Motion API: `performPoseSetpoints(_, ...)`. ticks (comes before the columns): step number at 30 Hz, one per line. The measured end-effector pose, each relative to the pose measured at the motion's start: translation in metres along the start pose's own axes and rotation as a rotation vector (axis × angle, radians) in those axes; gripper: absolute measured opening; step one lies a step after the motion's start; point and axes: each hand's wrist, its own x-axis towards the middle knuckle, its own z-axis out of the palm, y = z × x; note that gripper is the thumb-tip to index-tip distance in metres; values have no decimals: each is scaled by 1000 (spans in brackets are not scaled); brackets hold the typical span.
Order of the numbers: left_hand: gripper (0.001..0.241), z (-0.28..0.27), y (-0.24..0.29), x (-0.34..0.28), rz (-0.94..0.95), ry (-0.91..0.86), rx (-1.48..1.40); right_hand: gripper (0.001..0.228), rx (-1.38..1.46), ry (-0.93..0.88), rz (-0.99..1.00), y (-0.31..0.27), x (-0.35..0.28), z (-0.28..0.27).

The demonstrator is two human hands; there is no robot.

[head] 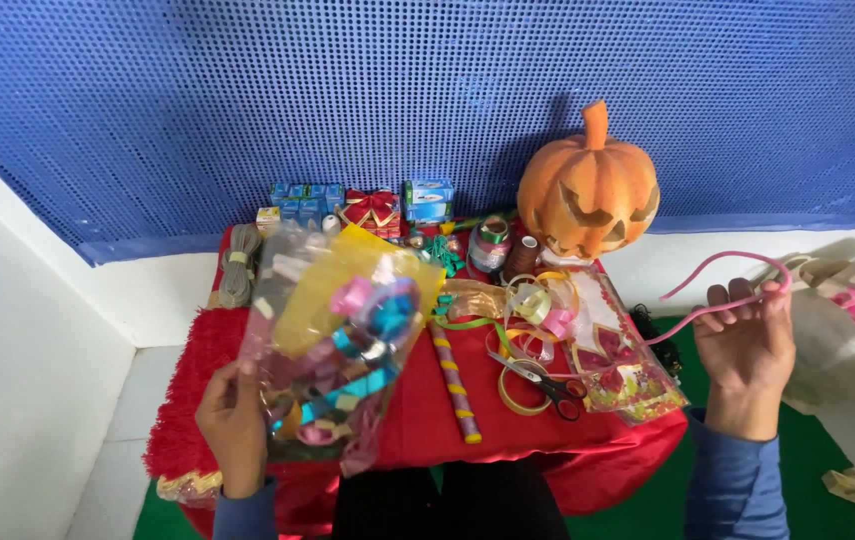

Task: The person uses scissors to trim a yellow and pink striped paper tube, then wraps a pink ribbon around it. The person handles a bag of ribbons and selects a pink ribbon to attach to the decorated stick.

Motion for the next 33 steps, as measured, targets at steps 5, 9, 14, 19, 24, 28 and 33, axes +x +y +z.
performPoseSetpoints(5,20,14,-34,36,40,134,60,5,0,-4,-27,0,-2,2)
performPoseSetpoints(9,32,19,-49,47,84,68,281,10,-62,42,-45,-4,-10,-9)
performPoseSetpoints(14,54,17,-47,44,198,53,480,11,-49,-8,-55,-14,-18,-11)
performPoseSetpoints(19,80,22,-20,26,306,194,736,13,-88,-31,-94,-16,-25,-6)
performPoseSetpoints(24,50,38,19,0,473,240,805,12,-197,-74,-128,-25,-27,12)
performPoseSetpoints(28,57,56,12,-19,474,89,720,15,-163,-66,-146,-42,-43,18)
performPoseSetpoints(33,54,92,-10,-39,428,-294,481,10,-204,543,-335,-93,-82,31)
